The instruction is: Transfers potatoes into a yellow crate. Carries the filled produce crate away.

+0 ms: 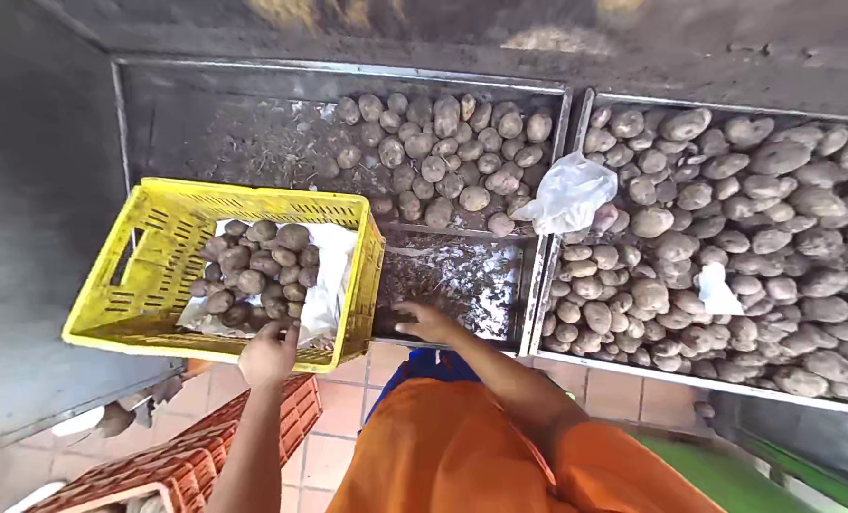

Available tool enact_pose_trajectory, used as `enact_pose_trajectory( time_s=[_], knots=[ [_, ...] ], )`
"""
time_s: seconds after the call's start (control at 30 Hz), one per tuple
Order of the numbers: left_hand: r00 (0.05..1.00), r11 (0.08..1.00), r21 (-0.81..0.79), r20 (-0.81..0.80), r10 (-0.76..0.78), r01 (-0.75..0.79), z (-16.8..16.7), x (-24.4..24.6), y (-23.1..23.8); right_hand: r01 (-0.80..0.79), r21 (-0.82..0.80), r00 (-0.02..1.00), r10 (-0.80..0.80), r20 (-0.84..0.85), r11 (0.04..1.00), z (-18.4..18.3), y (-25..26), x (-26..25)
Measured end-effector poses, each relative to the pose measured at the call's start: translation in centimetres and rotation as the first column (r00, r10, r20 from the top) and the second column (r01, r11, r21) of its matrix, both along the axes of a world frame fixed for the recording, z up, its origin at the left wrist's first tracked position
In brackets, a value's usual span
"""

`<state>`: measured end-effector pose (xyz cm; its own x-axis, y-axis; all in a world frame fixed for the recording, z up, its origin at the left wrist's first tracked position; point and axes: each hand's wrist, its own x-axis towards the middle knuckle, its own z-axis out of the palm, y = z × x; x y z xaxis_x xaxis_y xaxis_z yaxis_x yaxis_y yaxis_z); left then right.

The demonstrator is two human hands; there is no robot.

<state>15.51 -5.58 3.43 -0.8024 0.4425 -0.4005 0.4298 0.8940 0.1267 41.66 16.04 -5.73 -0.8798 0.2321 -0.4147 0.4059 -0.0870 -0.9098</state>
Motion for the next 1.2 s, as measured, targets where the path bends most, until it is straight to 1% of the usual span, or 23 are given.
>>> enact_pose_trajectory(
  time_s=[0.13, 0.27, 0.33, 0.37, 0.43, 0.47, 0.53, 0.6, 0.63, 0.67, 0.7, 0.73, 0.77, 0.8, 0.83, 0.87, 0.93, 0.97, 1.0, 1.03, 1.1, 1.17, 1.2],
  knots=[
    [0.999, 0.992, -0.129, 0.034, 0.001, 0.003, -0.2, -2.0, -0.5, 0.153, 0.327, 0.907, -0.264, 0.327, 0.932, -2.7, 5.8, 3.5],
    [0.998, 0.993, -0.117, 0.043, 0.038, -0.033, -0.1, -2.2, -0.2, 0.150, 0.587, 0.822, -0.431, 0.374, 0.796, -2.6, 13.3, -0.9],
    [0.982, 0.984, 0.019, 0.082, 0.172, -0.174, 0.1, -2.1, 0.0, 0.042, 0.639, 0.820, -0.392, 0.417, 0.768, -3.7, 15.8, -4.8],
    [0.960, 0.947, 0.173, 0.117, 0.254, -0.272, 0.3, -1.9, 0.6, -0.016, 0.641, 0.812, -0.364, 0.456, 0.767, -4.4, 16.9, -6.8],
    [0.925, 0.802, 0.464, 0.227, 0.304, -0.377, 1.1, -1.3, 3.7, -0.089, 0.652, 0.781, -0.353, 0.515, 0.753, -6.0, 18.1, -9.9],
    [0.933, 0.777, 0.520, 0.250, 0.258, -0.355, 1.7, -0.9, 5.9, -0.080, 0.666, 0.770, -0.378, 0.514, 0.741, -6.7, 18.3, -10.7],
    [0.975, 0.830, 0.528, 0.209, 0.078, -0.179, 2.2, -0.6, 11.4, -0.022, 0.679, 0.770, -0.420, 0.480, 0.734, -7.2, 18.7, -11.0],
    [0.982, 0.910, 0.404, 0.114, -0.152, 0.094, 1.3, -1.0, 18.2, 0.172, 0.618, 0.805, -0.471, 0.362, 0.767, -7.1, 19.1, -9.6],
    [0.962, 0.920, 0.318, 0.067, -0.264, 0.230, 0.2, -1.5, 21.9, 0.347, 0.510, 0.802, -0.531, 0.273, 0.787, -7.2, 19.3, -8.6],
    [0.930, 0.907, 0.238, 0.029, -0.365, 0.349, -1.5, -2.0, 25.3, 0.544, 0.309, 0.768, -0.612, 0.191, 0.780, -7.3, 19.1, -7.7],
    [0.893, 0.885, 0.142, 0.016, -0.449, 0.443, -3.5, -2.6, 28.3, 0.702, 0.032, 0.700, -0.697, 0.154, 0.712, -7.5, 18.7, -7.0],
    [0.861, 0.862, 0.039, 0.040, -0.507, 0.505, -5.5, -3.4, 31.0, 0.785, -0.238, 0.617, -0.760, 0.204, 0.573, -7.5, 18.5, -6.5],
    [0.845, 0.841, -0.087, 0.093, -0.527, 0.534, -7.1, -4.1, 33.2, 0.812, -0.419, 0.548, -0.779, 0.305, 0.407, -7.3, 18.5, -6.5],
    [0.849, 0.822, -0.211, 0.170, -0.501, 0.528, -8.1, -4.5, 35.1, 0.820, -0.472, 0.523, -0.759, 0.388, 0.324, -7.0, 18.7, -6.7],
    [0.861, 0.800, -0.323, 0.246, -0.444, 0.505, -8.4, -4.5, 36.8, 0.832, -0.426, 0.529, -0.740, 0.416, 0.355, -6.8, 19.1, -7.1],
    [0.871, 0.765, -0.421, 0.300, -0.390, 0.487, -8.6, -4.3, 38.2, 0.825, -0.307, 0.564, -0.721, 0.402, 0.474, -6.8, 19.6, -7.9],
    [0.856, 0.650, -0.558, 0.373, -0.359, 0.516, -9.1, -3.9, 39.8, 0.664, 0.022, 0.694, -0.627, 0.355, 0.747, -6.2, 20.4, -10.2],
    [0.847, 0.616, -0.583, 0.390, -0.361, 0.530, -9.7, -4.1, 40.3, 0.490, 0.181, 0.758, -0.520, 0.394, 0.852, -5.4, 21.0, -11.5],
    [0.843, 0.602, -0.590, 0.402, -0.357, 0.537, -10.5, -4.5, 40.4, 0.285, 0.286, 0.786, -0.394, 0.476, 0.915, -4.4, 21.3, -12.8],
    [0.840, 0.614, -0.576, 0.412, -0.353, 0.540, -11.3, -5.2, 40.3, 0.103, 0.335, 0.780, -0.285, 0.557, 0.937, -3.5, 21.3, -14.2],
    [0.835, 0.728, -0.444, 0.440, -0.331, 0.523, -12.0, -7.9, 40.1, -0.120, 0.371, 0.732, -0.171, 0.660, 0.921, -3.5, 21.2, -16.5],
    [0.812, 0.901, -0.184, 0.530, -0.245, 0.392, -12.2, -10.9, 39.4, -0.268, 0.394, 0.682, -0.115, 0.722, 0.879, -3.7, 20.5, -17.9],
    [0.781, 0.966, -0.024, 0.594, -0.192, 0.256, -11.6, -12.0, 39.2, -0.311, 0.399, 0.661, -0.105, 0.743, 0.862, -3.8, 20.4, -18.5]
  ],
)
